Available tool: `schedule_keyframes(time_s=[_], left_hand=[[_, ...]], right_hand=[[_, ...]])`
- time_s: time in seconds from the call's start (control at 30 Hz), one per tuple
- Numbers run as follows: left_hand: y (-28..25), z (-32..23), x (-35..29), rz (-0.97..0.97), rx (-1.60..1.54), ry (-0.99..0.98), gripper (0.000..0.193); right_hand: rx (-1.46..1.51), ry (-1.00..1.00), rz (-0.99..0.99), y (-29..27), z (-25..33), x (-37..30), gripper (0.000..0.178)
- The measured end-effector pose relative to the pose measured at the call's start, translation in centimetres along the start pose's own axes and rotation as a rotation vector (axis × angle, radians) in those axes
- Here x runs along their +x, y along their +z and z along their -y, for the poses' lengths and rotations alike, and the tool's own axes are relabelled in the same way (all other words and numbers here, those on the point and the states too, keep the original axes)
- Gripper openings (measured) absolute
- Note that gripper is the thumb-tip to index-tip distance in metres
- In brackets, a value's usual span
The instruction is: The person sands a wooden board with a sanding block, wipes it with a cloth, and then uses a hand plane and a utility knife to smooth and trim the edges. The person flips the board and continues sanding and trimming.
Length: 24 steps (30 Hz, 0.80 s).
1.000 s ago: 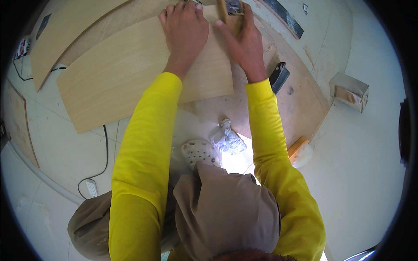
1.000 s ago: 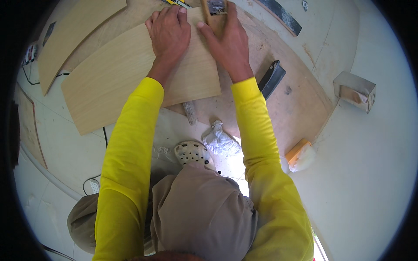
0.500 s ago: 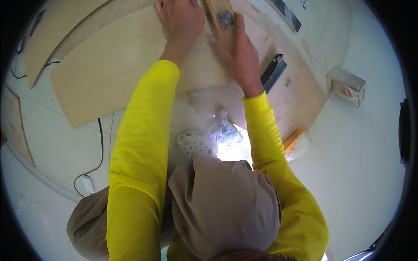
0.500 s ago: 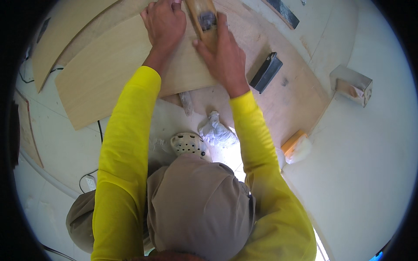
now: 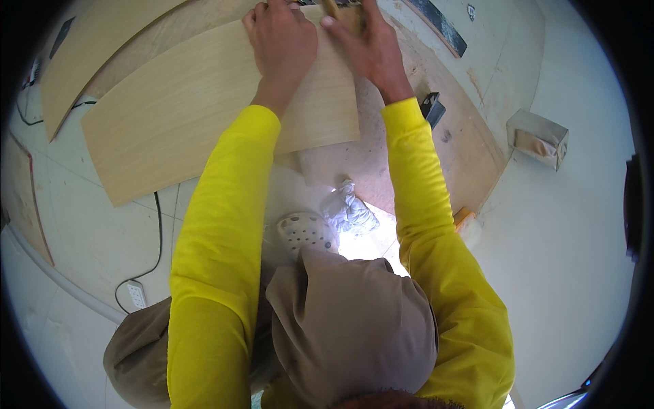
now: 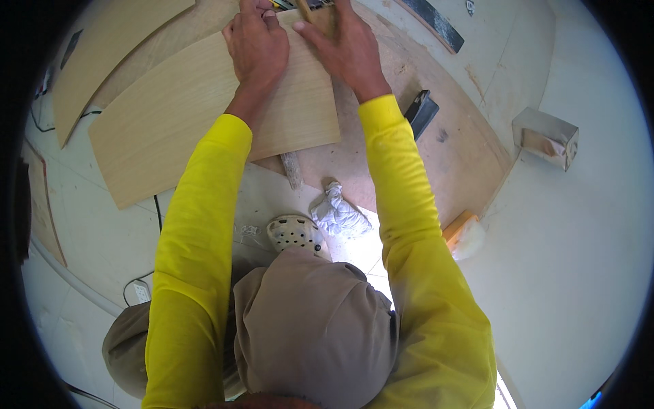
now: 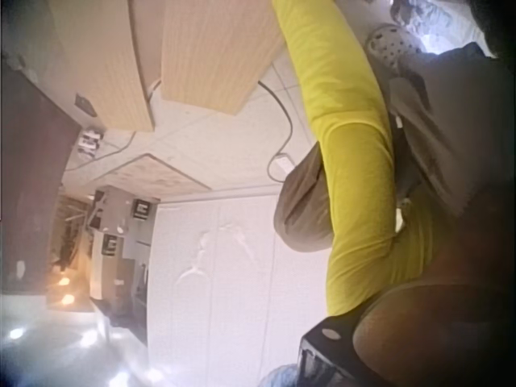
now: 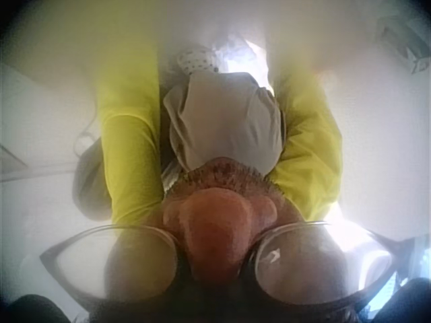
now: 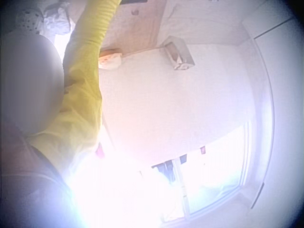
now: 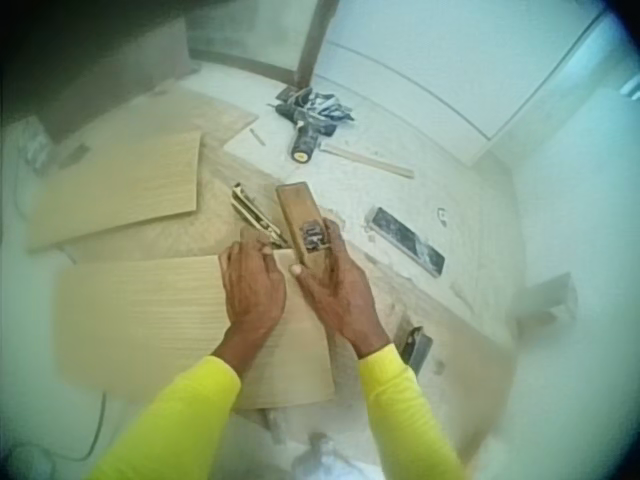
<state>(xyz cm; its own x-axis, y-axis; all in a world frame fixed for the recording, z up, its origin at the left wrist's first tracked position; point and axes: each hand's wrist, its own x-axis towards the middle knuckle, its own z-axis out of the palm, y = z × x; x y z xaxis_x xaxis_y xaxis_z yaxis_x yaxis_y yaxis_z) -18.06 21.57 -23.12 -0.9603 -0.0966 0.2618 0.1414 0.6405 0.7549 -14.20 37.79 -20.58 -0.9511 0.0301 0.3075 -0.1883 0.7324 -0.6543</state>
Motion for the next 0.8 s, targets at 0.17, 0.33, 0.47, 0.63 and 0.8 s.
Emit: schedule_keyframes(time_s=[0.17,0.33,0.47,0.63,0.8], left_hand=[[0.8,1.0,0.0,-0.01,0.043,0.011,0.013],[1.1,0.6,0.2,-0.009,-0.017,0.005,0.012],[0.3,0.5,0.0,0.025,-0.015,-0.072,0.011],[-0.1,0.2,0.3,0.033,0.002,-0.067,0.011],[0.3,0.5,0.2,-0.002,-0.039,-0.006,0.012]], right_hand=[[-0.048,0.256,0.19,-0.3,1.5,1.2,0.101],[-0.057,0.184,0.156,-1.7,2.5,-4.2,0.101],[-0.082,0.263,0.178,-2.9,4.9,-10.8,0.102],[0.068,0.329,0.024,-4.0,4.6,-15.2,0.098],[0.132,0.191,0.002,-3.2,1.6,-6.1,0.098]])
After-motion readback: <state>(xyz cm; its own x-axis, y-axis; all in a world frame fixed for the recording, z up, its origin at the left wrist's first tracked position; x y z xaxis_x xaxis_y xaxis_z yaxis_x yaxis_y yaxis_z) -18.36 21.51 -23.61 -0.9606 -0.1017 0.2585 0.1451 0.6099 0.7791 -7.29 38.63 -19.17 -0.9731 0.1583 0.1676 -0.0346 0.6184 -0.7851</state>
